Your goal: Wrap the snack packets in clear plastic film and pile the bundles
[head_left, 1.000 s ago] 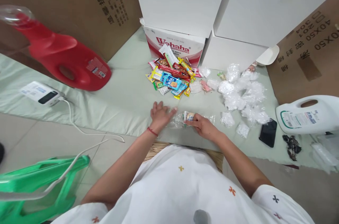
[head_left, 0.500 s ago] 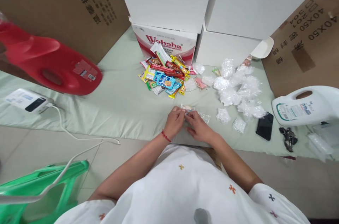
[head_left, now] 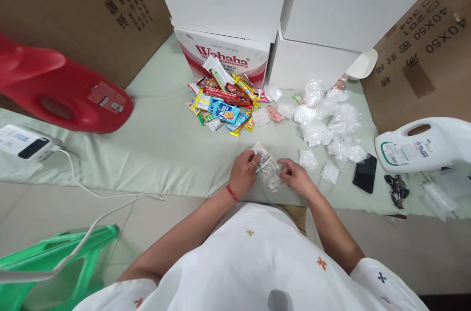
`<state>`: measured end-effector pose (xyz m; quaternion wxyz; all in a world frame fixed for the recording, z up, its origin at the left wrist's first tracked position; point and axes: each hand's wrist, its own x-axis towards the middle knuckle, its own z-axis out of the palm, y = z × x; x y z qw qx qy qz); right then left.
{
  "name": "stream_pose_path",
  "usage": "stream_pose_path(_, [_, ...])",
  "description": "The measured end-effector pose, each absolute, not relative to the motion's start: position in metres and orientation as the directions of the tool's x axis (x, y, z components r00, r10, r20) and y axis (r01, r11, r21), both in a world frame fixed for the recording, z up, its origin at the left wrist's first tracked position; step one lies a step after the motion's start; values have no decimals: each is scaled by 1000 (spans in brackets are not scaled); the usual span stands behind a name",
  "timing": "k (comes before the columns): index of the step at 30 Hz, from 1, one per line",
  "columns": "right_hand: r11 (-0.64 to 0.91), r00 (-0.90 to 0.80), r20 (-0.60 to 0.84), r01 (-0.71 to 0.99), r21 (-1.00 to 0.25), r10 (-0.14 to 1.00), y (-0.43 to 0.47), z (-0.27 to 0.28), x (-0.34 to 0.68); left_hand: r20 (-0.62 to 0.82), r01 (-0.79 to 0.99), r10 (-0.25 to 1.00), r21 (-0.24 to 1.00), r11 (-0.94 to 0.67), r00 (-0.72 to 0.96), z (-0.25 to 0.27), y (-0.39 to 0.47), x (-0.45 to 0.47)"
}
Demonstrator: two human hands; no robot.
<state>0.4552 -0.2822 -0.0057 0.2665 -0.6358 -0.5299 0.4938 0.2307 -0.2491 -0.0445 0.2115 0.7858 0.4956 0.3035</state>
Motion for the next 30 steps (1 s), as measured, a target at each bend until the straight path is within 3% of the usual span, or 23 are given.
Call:
stream_pose_path(3, [-411,-116,-423,109,-905,899,-283,11,446,254,642,904,639,-423,343,-49,-249,232])
stream_pose_path(6, [-475,-114,-462,-173,-863,880,-260,18,429,271,614,883,640,-463,383,-49,-249,234])
stream_pose_path(11, [-405,-9,-488,-569,-716,873,-228,7,406,359,504,829,666,-550,430,-40,-252,232])
stream_pose_path(14, [-354,-14,-452,-644,-678,892,-233,4,403,343,523,851,678,-517,397,-33,-252,234])
stream_pose_path(22, [-354,-62,-438,-694,-627,897,-245,0,404,140,450,989,887,-109,-37,-41,-232,250])
stream_pose_path(26, [-340,-30,-447,-695,-633,894,-242,-8,405,166,606,955,796,16,-244,-49,-228,249])
stream_pose_path(30, [-347,-31,-454,-692,-633,891,-241,-13,404,80,706,989,707,29,-121,-47,-224,246])
